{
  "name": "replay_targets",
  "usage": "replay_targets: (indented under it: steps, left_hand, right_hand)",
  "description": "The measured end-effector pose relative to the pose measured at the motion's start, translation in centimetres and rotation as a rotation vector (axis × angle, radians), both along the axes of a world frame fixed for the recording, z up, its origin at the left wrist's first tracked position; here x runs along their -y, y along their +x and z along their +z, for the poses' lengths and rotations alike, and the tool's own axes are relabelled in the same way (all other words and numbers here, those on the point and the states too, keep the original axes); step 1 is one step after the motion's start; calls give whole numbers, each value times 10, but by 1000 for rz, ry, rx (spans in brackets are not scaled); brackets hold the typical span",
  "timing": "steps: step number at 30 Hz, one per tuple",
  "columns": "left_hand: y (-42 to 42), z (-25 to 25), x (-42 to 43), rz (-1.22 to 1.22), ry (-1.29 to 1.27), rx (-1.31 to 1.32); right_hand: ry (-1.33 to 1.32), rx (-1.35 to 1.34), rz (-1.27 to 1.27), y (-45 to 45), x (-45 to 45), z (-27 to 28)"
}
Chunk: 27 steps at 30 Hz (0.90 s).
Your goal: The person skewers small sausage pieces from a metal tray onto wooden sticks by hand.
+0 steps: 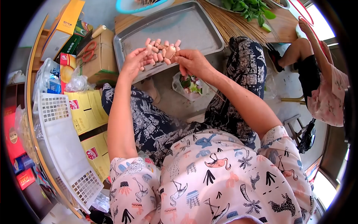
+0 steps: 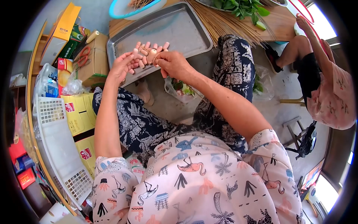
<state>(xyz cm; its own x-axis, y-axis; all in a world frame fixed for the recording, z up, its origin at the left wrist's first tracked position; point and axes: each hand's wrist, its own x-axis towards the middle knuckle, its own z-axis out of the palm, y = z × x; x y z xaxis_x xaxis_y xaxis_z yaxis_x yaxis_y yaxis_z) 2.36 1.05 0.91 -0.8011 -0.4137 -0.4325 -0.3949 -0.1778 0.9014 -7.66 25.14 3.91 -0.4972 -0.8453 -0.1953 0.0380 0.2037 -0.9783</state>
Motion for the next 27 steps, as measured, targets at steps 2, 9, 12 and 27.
replay_targets:
  steps: [2, 9, 12, 27]
  left_hand:
    - [1, 2, 4, 56, 249, -197]
    - [2, 6, 7, 39, 384, -257]
    - [3, 7, 8, 71, 402, -257]
    - [1, 7, 6, 87, 401, -336]
  right_hand:
    - [6, -43, 10, 2, -1, 1]
    - [-21, -128, 57, 6, 1, -4]
    - [-11, -166, 71, 7, 2, -5]
    - [-27, -208, 80, 9, 3, -5]
